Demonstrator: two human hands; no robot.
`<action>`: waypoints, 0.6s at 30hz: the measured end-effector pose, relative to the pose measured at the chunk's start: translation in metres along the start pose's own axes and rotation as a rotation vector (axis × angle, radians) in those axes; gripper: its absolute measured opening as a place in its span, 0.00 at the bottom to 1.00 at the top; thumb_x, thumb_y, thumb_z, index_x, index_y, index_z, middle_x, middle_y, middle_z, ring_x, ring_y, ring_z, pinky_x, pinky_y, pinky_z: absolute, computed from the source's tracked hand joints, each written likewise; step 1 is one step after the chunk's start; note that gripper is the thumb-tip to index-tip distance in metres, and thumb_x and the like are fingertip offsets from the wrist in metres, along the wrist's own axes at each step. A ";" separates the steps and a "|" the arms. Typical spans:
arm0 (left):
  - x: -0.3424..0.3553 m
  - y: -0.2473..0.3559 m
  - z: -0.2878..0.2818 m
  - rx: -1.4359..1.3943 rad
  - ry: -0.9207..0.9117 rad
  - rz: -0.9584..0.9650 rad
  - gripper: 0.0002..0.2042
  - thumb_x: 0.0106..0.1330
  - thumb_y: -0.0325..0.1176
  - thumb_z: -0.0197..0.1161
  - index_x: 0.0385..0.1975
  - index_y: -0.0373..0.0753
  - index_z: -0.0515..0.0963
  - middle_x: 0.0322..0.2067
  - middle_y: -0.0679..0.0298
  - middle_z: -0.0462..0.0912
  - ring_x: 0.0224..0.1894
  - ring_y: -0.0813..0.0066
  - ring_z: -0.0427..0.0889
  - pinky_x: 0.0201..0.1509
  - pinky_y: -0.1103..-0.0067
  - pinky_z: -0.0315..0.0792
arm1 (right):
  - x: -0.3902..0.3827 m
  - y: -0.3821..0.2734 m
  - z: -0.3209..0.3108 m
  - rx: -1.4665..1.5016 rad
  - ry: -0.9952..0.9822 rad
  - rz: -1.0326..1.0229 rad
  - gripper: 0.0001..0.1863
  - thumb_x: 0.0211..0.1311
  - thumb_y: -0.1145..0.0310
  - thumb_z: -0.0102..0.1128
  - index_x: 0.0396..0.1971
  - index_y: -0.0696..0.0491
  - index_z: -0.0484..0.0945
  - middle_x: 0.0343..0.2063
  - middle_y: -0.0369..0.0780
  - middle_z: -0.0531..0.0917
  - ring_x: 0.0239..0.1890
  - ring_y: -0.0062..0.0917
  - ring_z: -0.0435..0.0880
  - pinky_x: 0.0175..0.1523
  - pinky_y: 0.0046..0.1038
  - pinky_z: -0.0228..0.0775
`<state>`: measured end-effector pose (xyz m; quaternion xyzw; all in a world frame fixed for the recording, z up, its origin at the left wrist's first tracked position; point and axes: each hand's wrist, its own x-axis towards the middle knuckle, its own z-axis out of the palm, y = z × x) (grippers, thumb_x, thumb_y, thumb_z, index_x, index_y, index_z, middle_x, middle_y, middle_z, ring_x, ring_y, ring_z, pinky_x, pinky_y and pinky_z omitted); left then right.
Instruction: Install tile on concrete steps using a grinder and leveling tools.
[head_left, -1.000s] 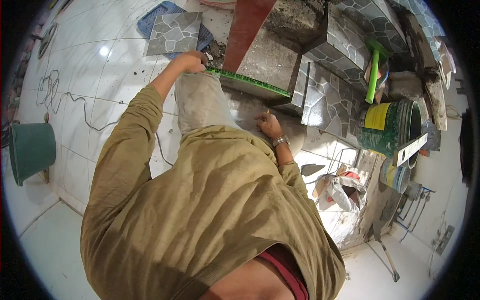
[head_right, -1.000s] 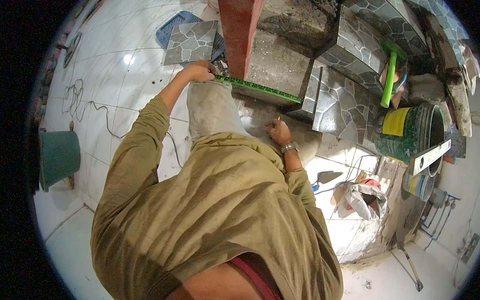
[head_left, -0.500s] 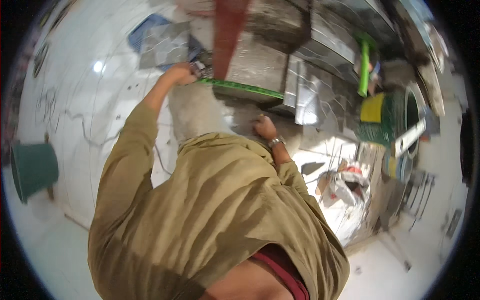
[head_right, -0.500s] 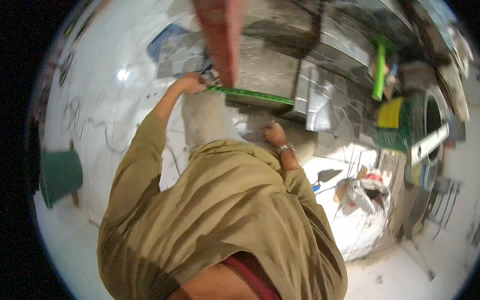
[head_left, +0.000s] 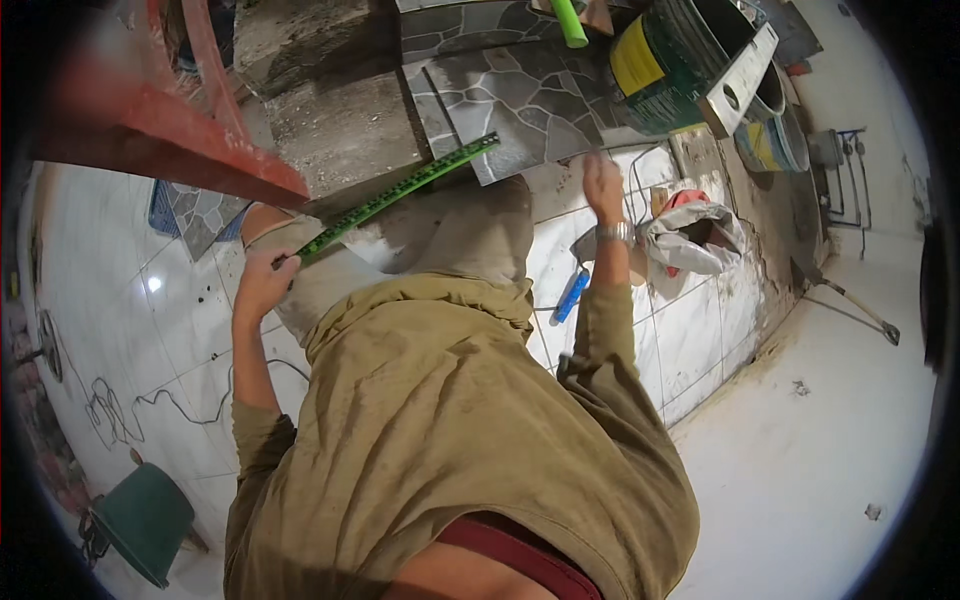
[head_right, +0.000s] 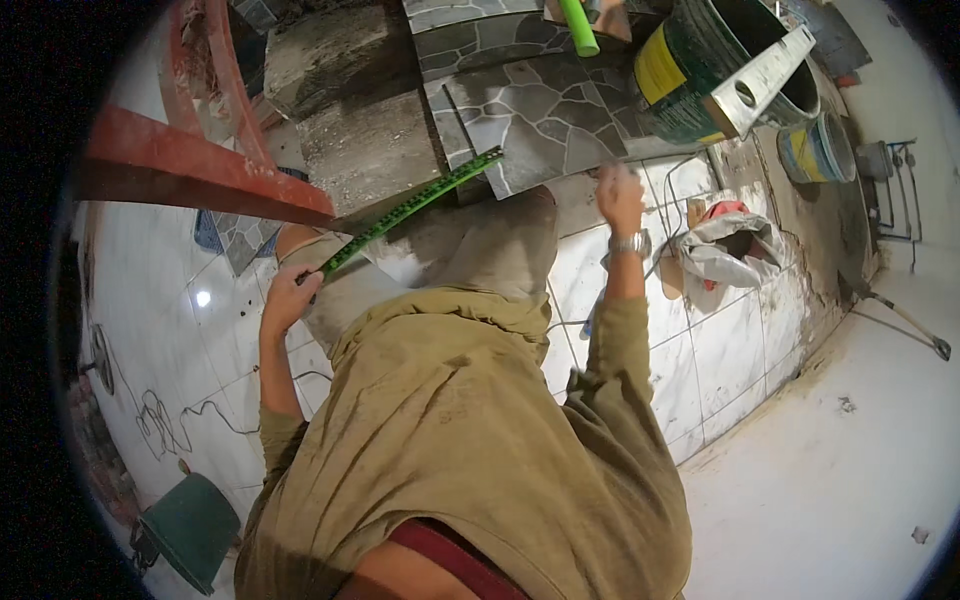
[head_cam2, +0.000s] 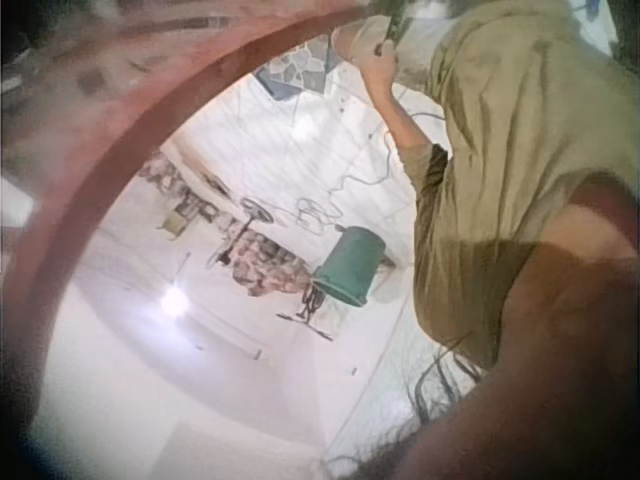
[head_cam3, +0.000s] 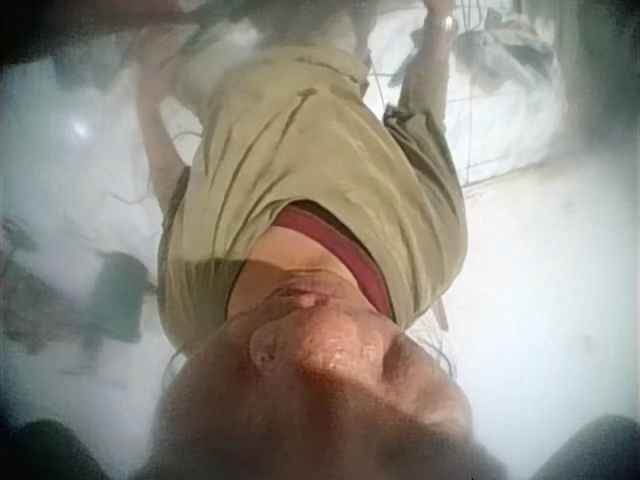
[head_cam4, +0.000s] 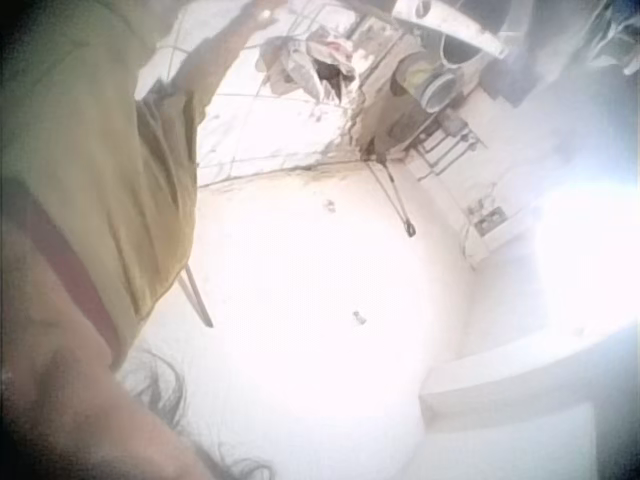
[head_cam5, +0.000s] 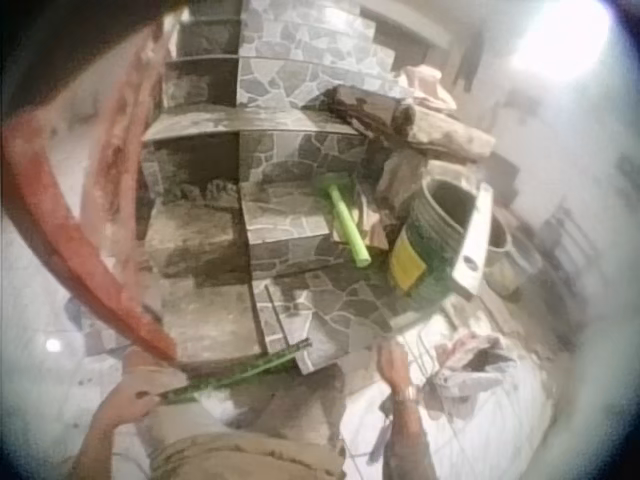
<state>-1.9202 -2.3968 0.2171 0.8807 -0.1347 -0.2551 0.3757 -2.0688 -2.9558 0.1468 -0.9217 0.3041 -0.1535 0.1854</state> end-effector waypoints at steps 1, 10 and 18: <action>0.011 0.009 0.010 -0.010 -0.043 0.028 0.11 0.62 0.35 0.60 0.34 0.31 0.80 0.22 0.62 0.79 0.25 0.74 0.76 0.32 0.75 0.71 | 0.018 0.052 0.003 0.017 -0.019 0.044 0.21 0.67 0.57 0.48 0.40 0.60 0.82 0.39 0.57 0.83 0.44 0.53 0.81 0.50 0.50 0.72; 0.078 0.052 0.067 0.118 -0.055 0.354 0.11 0.61 0.36 0.60 0.34 0.34 0.80 0.27 0.54 0.82 0.30 0.61 0.81 0.39 0.70 0.73 | 0.070 0.140 0.050 0.214 0.180 0.080 0.20 0.66 0.65 0.52 0.51 0.62 0.80 0.33 0.49 0.87 0.24 0.31 0.86 0.31 0.31 0.78; 0.151 0.064 0.107 0.360 -0.100 0.376 0.14 0.60 0.42 0.62 0.35 0.37 0.82 0.30 0.50 0.83 0.35 0.52 0.83 0.42 0.65 0.74 | 0.045 0.076 0.042 0.439 0.350 0.004 0.16 0.66 0.61 0.53 0.36 0.58 0.84 0.34 0.49 0.87 0.40 0.46 0.85 0.48 0.40 0.75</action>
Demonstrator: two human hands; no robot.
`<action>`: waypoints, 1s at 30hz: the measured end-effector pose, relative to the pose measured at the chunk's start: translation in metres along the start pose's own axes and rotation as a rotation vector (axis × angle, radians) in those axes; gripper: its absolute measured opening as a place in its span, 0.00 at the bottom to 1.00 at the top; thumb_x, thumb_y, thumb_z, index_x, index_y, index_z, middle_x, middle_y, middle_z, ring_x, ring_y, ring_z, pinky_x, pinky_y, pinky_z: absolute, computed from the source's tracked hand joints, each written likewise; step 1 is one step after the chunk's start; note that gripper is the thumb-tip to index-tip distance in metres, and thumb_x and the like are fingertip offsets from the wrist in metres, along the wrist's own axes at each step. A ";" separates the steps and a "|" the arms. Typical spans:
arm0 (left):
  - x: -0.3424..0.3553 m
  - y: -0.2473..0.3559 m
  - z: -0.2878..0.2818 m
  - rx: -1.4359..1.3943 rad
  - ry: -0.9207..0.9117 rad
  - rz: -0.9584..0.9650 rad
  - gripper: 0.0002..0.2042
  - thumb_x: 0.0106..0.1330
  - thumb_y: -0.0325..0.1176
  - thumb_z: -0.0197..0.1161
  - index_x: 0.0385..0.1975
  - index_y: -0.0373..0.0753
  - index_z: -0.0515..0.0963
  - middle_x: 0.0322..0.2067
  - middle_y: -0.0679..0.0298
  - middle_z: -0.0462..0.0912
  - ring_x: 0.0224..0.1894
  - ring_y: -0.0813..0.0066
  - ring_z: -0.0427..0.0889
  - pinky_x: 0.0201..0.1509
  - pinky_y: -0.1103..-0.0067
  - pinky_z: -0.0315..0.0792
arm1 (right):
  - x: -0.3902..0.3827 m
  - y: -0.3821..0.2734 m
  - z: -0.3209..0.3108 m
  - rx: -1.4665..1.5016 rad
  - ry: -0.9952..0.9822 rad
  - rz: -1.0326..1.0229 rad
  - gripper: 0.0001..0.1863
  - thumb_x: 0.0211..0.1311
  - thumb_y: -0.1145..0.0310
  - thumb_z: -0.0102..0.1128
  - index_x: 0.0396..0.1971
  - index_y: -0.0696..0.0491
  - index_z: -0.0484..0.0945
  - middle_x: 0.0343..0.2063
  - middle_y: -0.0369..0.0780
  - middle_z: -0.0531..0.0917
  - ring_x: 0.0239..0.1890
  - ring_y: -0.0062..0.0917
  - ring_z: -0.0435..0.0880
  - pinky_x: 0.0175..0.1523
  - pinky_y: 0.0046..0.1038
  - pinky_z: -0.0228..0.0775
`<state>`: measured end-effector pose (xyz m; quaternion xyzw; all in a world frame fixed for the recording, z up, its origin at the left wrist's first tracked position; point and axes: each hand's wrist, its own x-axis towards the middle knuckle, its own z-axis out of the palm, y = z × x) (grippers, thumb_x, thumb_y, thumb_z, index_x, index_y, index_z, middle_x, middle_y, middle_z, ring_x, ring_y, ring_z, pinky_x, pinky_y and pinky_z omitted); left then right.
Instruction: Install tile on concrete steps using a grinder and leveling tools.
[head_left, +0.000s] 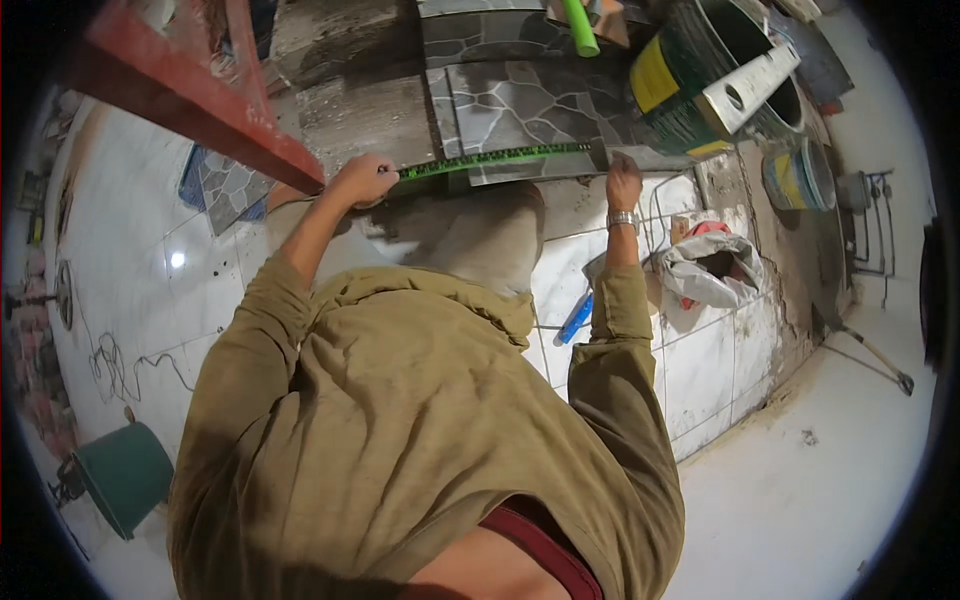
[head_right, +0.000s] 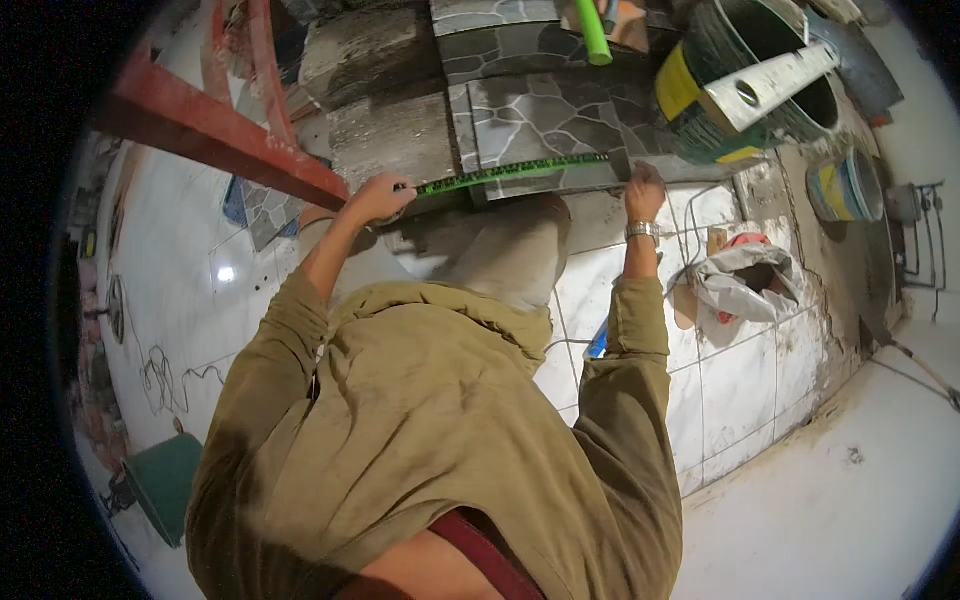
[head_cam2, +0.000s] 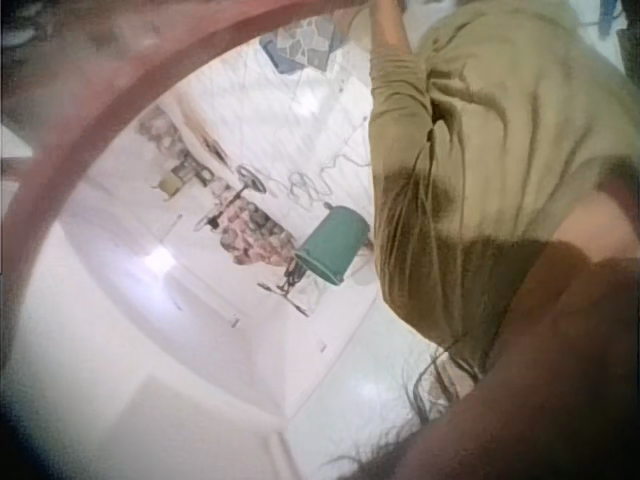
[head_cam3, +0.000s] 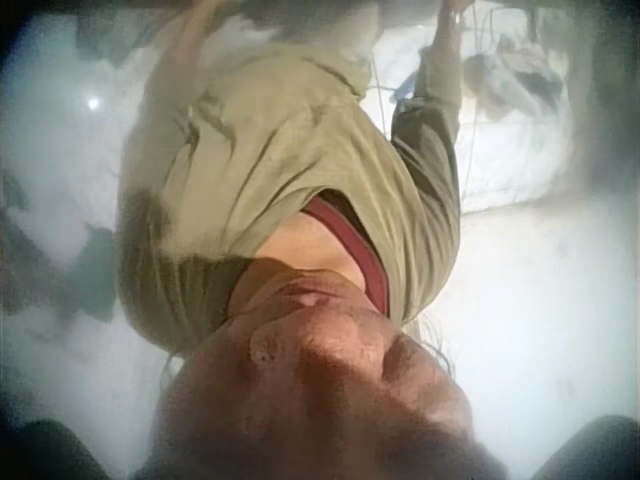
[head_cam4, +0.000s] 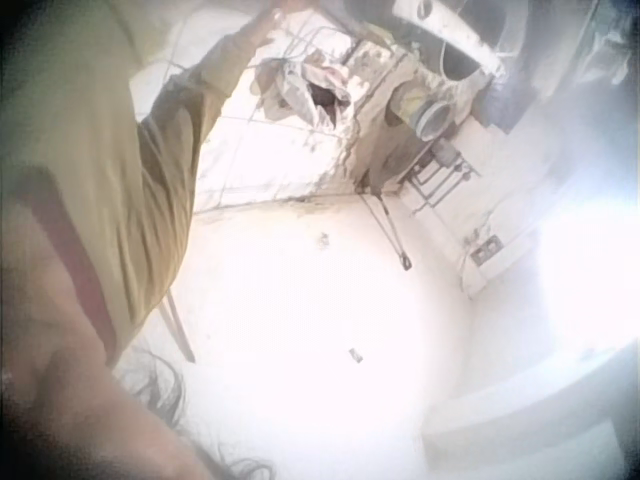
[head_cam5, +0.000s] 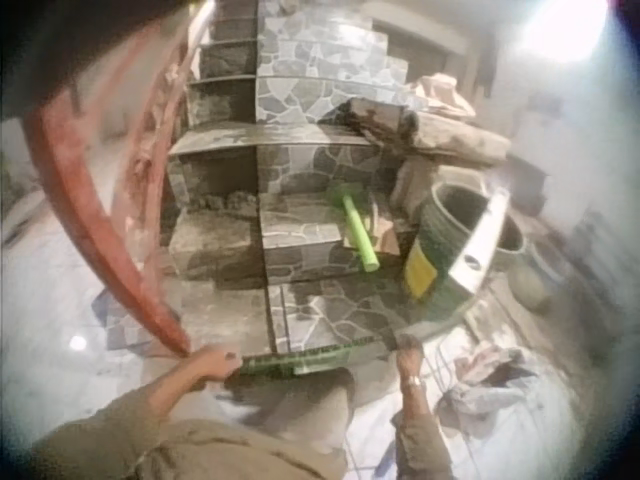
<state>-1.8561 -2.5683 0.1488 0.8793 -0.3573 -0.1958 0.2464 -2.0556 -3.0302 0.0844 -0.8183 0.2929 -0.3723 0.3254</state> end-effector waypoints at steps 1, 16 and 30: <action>0.014 0.004 0.001 0.000 -0.006 0.026 0.14 0.60 0.42 0.62 0.35 0.37 0.82 0.30 0.50 0.83 0.35 0.52 0.83 0.42 0.65 0.74 | 0.006 -0.003 -0.005 -0.014 0.023 0.002 0.16 0.66 0.61 0.53 0.36 0.58 0.84 0.34 0.49 0.87 0.40 0.46 0.85 0.48 0.40 0.75; -0.114 -0.040 -0.039 -0.081 0.056 -0.063 0.13 0.62 0.39 0.60 0.36 0.34 0.79 0.30 0.54 0.82 0.33 0.62 0.81 0.41 0.70 0.73 | -0.088 -0.165 0.006 0.512 -0.591 0.474 0.14 0.66 0.59 0.60 0.36 0.56 0.83 0.26 0.34 0.84 0.23 0.13 0.77 0.24 0.18 0.62; -0.141 -0.154 -0.078 0.189 0.251 -0.211 0.16 0.61 0.39 0.59 0.39 0.32 0.83 0.41 0.47 0.84 0.46 0.49 0.82 0.53 0.66 0.75 | -0.164 -0.226 0.175 0.962 -0.601 1.109 0.11 0.69 0.56 0.60 0.30 0.45 0.76 0.20 0.30 0.77 0.17 0.17 0.71 0.18 0.18 0.55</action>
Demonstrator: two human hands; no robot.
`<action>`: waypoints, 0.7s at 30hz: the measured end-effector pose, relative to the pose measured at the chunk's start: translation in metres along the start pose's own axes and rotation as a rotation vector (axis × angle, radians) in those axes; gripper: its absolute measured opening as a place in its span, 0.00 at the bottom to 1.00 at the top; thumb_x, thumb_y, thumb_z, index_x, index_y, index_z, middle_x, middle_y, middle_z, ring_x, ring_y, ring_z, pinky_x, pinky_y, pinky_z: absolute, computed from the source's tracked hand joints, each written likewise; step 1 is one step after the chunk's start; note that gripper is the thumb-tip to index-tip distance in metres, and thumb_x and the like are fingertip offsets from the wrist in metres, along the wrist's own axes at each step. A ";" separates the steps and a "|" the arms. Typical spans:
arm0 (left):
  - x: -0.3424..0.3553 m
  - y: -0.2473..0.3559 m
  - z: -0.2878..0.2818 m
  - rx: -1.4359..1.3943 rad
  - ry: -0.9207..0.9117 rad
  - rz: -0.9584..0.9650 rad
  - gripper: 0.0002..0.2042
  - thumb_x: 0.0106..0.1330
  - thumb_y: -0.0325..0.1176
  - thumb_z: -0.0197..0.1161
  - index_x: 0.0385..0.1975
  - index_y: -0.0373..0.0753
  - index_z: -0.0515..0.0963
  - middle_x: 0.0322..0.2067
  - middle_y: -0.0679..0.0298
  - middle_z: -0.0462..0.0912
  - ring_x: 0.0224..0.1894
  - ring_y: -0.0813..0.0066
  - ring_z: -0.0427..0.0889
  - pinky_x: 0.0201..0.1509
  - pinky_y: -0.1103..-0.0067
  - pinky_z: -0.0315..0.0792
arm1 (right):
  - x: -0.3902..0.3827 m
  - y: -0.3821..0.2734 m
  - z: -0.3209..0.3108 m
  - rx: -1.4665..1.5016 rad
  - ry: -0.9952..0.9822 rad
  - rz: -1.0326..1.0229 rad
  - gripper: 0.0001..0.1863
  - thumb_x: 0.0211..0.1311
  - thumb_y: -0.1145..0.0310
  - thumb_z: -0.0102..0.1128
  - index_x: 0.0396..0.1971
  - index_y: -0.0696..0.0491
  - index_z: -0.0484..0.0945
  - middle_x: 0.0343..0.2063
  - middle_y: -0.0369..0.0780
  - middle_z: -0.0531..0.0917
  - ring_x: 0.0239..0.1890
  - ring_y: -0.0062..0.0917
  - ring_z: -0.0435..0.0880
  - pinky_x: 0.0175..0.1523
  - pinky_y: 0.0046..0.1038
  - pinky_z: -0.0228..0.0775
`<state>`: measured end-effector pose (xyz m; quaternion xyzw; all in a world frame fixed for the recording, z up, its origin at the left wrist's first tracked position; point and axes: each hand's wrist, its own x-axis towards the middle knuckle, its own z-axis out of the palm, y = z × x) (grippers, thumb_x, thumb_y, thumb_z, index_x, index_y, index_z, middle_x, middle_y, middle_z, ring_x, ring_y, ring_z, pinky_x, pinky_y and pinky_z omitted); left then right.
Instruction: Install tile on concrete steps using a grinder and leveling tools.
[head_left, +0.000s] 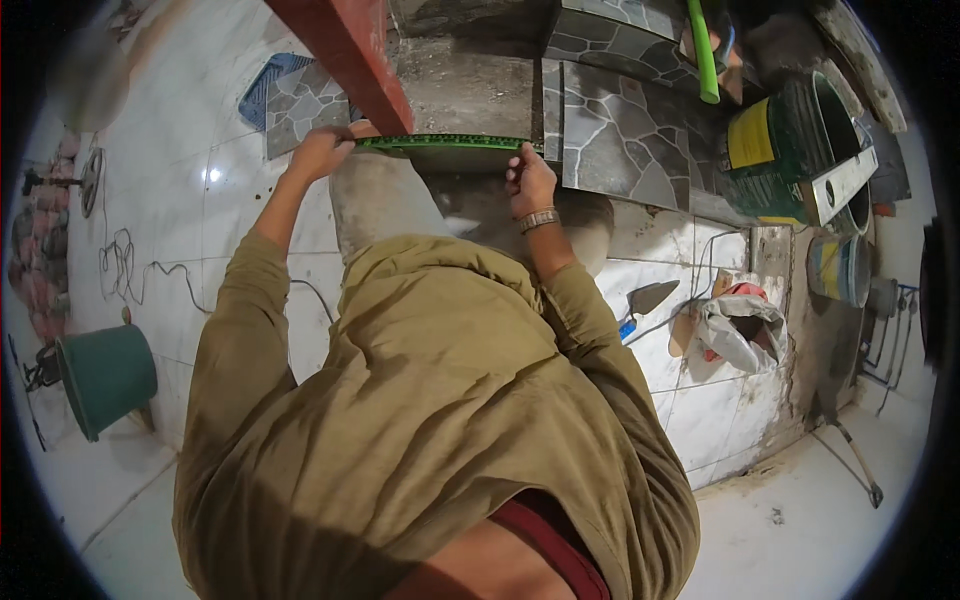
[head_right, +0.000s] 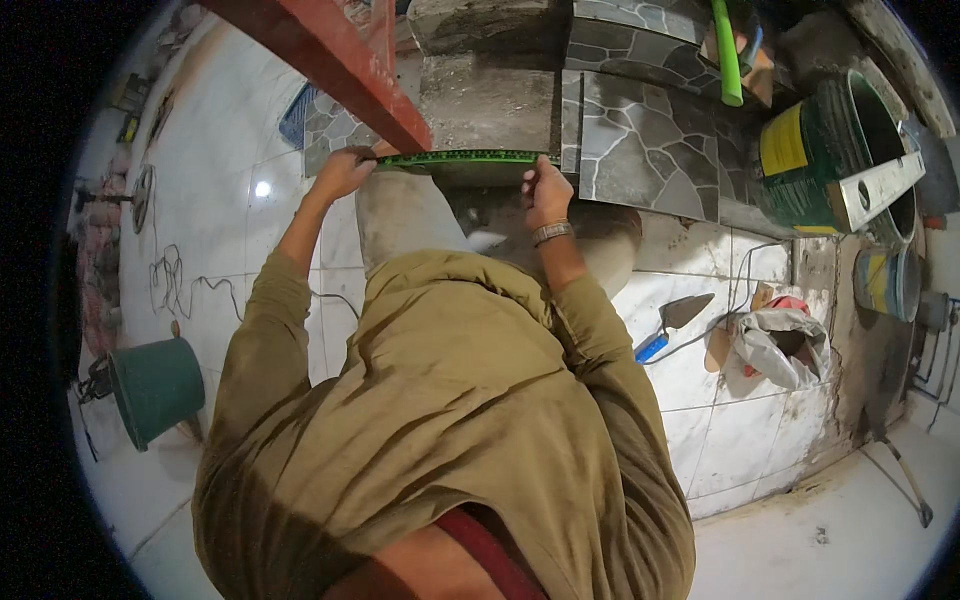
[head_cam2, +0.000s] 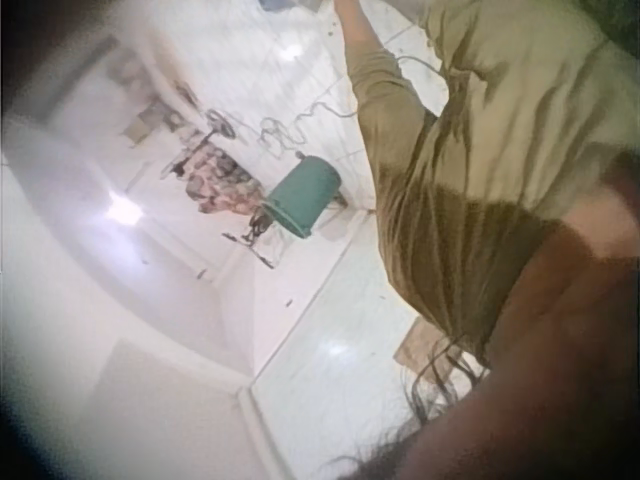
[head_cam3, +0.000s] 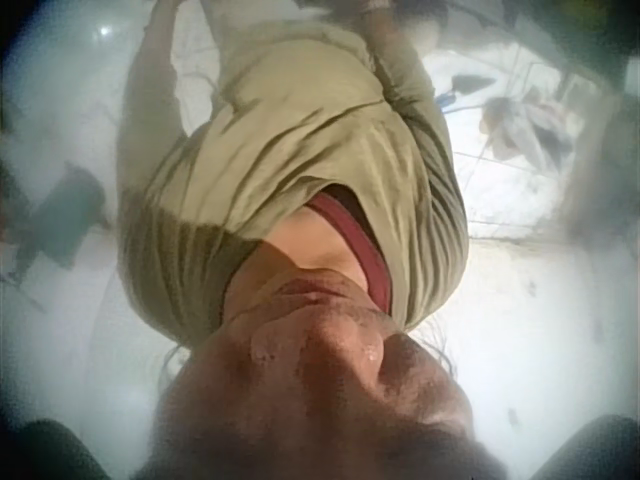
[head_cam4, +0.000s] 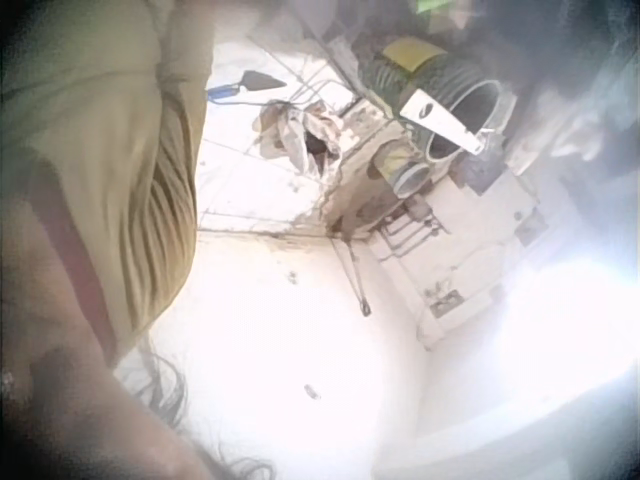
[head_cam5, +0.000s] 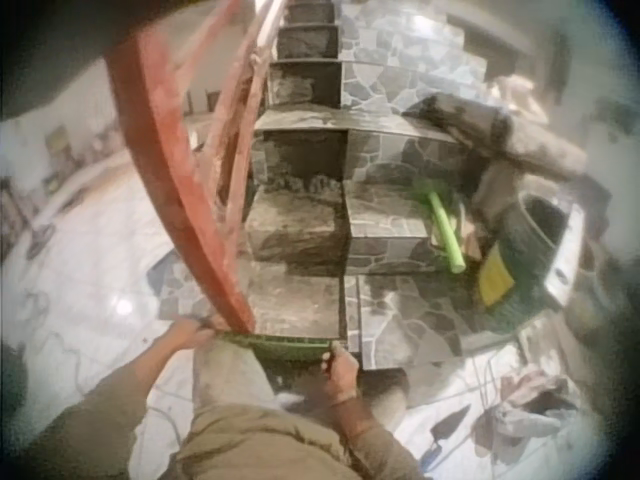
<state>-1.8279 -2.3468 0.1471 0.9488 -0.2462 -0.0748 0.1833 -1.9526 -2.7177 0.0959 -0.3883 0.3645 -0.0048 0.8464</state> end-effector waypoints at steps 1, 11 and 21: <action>0.002 -0.003 0.004 -0.005 0.005 -0.018 0.16 0.61 0.39 0.59 0.39 0.32 0.83 0.41 0.47 0.84 0.46 0.49 0.82 0.53 0.66 0.75 | 0.002 0.000 -0.001 -0.014 -0.009 0.009 0.11 0.69 0.56 0.60 0.30 0.45 0.76 0.20 0.30 0.77 0.17 0.17 0.71 0.18 0.18 0.55; 0.011 -0.004 0.021 -0.001 -0.092 -0.089 0.19 0.64 0.47 0.59 0.41 0.36 0.84 0.43 0.48 0.84 0.48 0.49 0.82 0.54 0.64 0.74 | 0.004 0.001 -0.006 -0.043 0.031 -0.026 0.11 0.68 0.57 0.62 0.28 0.46 0.77 0.16 0.30 0.75 0.15 0.16 0.69 0.17 0.20 0.55; 0.013 -0.009 0.032 -0.023 -0.059 -0.083 0.18 0.62 0.48 0.59 0.38 0.38 0.84 0.40 0.49 0.85 0.47 0.48 0.82 0.52 0.61 0.74 | 0.004 -0.001 -0.006 -0.089 0.029 -0.008 0.11 0.69 0.56 0.61 0.30 0.45 0.75 0.17 0.29 0.72 0.18 0.16 0.69 0.19 0.20 0.54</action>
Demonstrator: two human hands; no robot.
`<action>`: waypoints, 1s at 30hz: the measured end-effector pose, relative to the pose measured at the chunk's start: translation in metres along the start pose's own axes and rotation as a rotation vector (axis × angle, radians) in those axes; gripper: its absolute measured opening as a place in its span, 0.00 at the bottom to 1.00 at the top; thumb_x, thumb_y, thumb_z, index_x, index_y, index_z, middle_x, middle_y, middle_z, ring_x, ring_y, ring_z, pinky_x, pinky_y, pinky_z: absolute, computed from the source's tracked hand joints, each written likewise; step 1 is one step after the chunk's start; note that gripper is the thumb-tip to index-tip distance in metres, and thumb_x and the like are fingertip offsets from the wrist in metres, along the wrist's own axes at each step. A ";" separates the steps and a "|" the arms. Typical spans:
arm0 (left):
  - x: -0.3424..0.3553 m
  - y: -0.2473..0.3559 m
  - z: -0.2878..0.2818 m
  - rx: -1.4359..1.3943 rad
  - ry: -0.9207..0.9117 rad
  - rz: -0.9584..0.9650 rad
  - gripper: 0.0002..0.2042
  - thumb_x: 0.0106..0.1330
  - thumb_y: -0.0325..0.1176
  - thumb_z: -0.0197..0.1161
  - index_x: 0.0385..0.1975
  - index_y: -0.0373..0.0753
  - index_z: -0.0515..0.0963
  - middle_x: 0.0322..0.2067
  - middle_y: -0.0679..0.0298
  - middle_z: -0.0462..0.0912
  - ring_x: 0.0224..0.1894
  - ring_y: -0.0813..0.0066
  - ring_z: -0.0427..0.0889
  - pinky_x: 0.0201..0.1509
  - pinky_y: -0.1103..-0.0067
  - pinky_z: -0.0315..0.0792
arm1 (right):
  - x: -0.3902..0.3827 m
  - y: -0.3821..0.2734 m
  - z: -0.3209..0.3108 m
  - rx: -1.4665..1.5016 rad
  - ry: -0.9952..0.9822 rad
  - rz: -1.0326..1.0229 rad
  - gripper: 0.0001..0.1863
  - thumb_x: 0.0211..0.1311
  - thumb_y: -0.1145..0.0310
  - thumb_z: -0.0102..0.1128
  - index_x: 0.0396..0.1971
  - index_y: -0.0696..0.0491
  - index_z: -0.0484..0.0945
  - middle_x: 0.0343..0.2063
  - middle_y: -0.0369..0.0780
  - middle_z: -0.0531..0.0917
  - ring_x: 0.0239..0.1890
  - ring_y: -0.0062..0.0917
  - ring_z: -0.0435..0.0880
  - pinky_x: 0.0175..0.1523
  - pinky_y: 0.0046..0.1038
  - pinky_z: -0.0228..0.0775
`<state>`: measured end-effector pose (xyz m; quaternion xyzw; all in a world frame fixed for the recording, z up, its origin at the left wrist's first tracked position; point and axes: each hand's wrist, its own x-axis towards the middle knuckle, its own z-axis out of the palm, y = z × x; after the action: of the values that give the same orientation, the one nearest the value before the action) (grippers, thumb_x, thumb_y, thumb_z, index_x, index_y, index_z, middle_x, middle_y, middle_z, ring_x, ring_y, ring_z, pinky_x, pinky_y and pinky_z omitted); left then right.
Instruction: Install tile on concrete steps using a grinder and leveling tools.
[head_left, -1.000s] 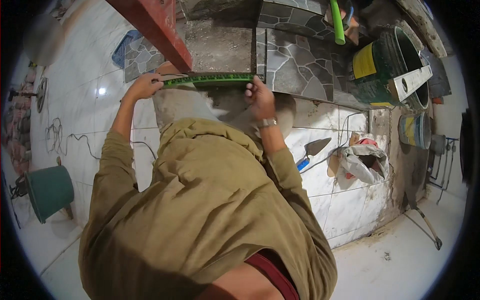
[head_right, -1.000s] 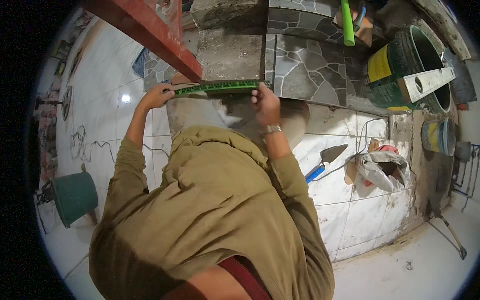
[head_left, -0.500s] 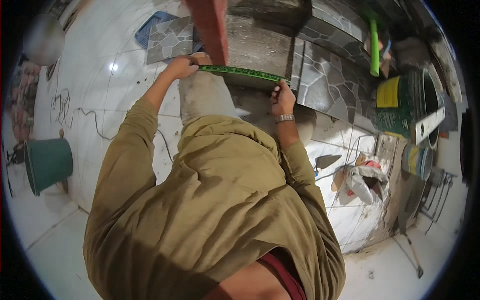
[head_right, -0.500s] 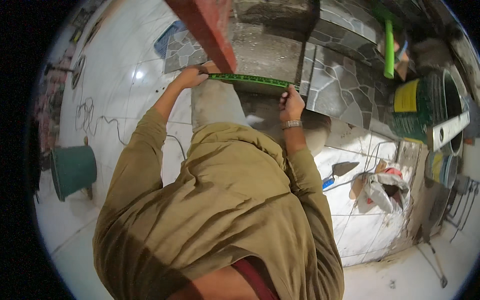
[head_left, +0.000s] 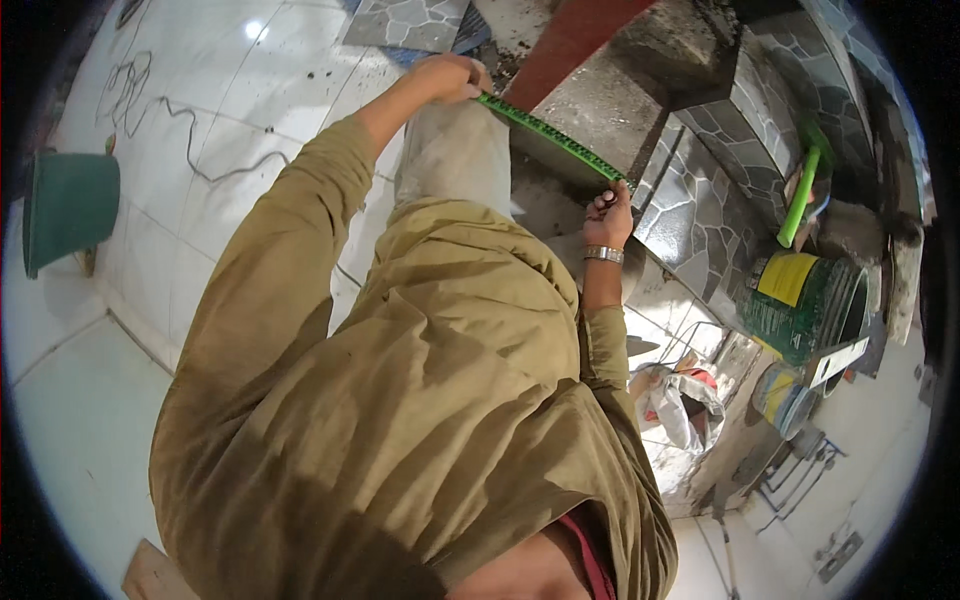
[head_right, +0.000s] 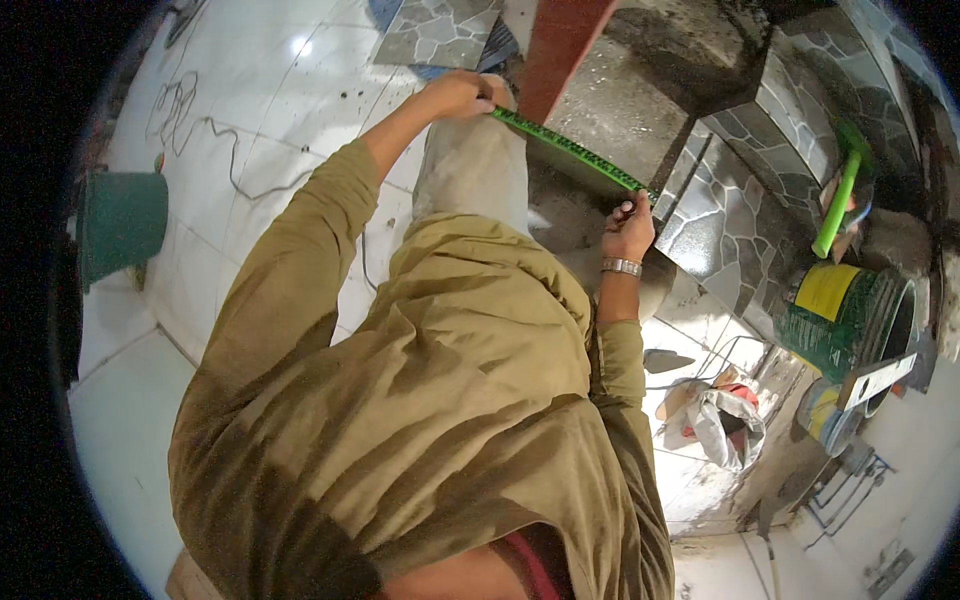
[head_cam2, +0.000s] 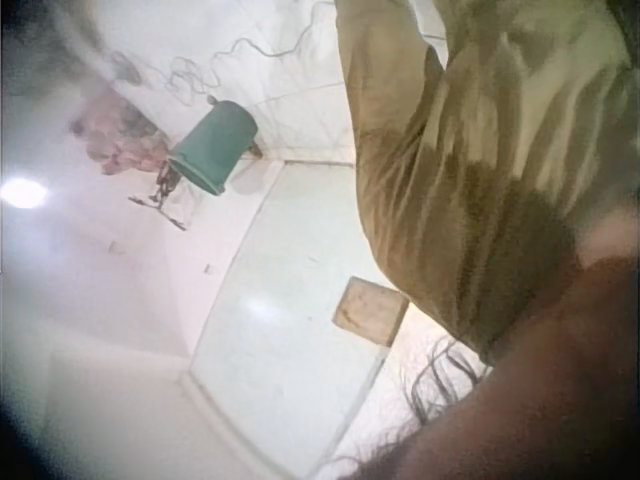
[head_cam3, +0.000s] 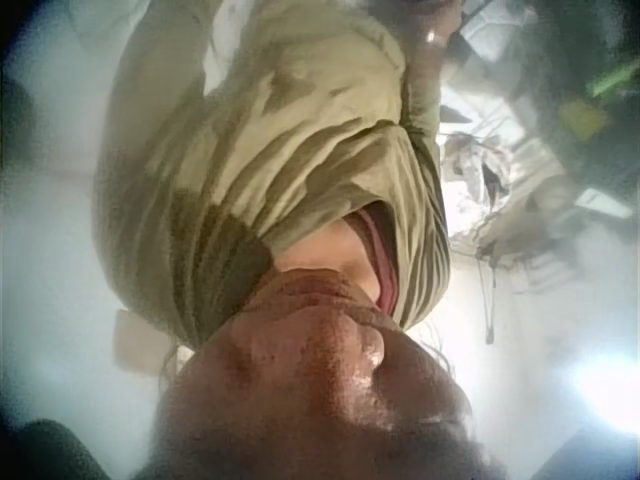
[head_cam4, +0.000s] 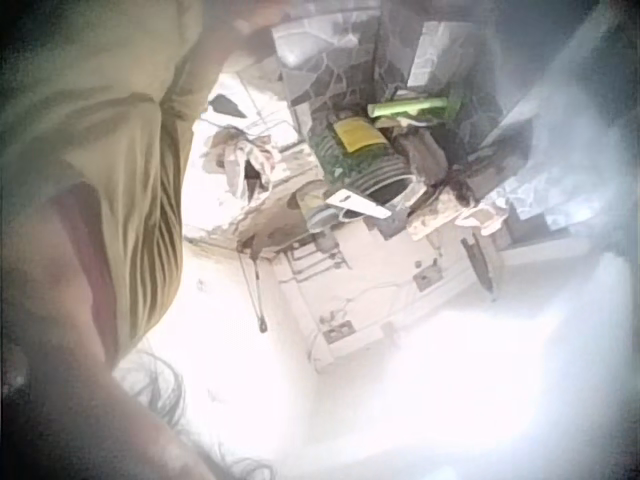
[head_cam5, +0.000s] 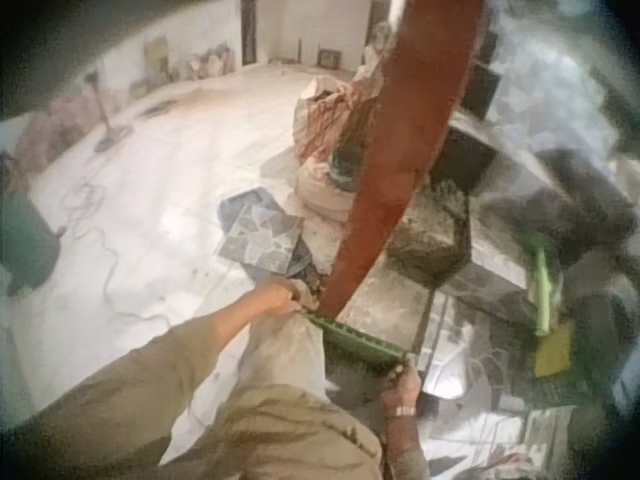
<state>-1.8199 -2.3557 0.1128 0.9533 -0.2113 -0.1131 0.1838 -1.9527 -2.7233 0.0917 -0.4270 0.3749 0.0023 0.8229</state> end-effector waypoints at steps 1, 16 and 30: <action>0.001 0.002 -0.002 0.016 0.006 0.010 0.18 0.62 0.48 0.59 0.37 0.39 0.84 0.40 0.49 0.85 0.46 0.48 0.82 0.52 0.61 0.74 | 0.002 0.000 -0.001 0.015 0.023 0.000 0.10 0.70 0.56 0.60 0.31 0.45 0.75 0.17 0.29 0.73 0.18 0.17 0.69 0.20 0.21 0.54; -0.008 0.015 -0.006 -0.085 0.051 0.051 0.18 0.61 0.48 0.61 0.35 0.39 0.85 0.38 0.50 0.85 0.43 0.47 0.83 0.49 0.60 0.75 | 0.000 -0.003 -0.011 0.013 -0.022 -0.016 0.09 0.70 0.58 0.59 0.34 0.46 0.75 0.17 0.28 0.69 0.19 0.17 0.66 0.21 0.22 0.54; -0.025 0.153 -0.019 -0.317 -0.279 0.172 0.14 0.63 0.41 0.59 0.35 0.35 0.81 0.33 0.49 0.83 0.37 0.53 0.82 0.42 0.65 0.73 | -0.069 -0.126 -0.092 -0.036 0.167 -0.541 0.16 0.63 0.72 0.65 0.50 0.58 0.78 0.25 0.34 0.80 0.19 0.14 0.75 0.17 0.16 0.58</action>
<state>-1.8917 -2.4681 0.1944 0.8660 -0.2948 -0.2595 0.3094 -2.0184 -2.8462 0.1899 -0.5247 0.3135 -0.2461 0.7523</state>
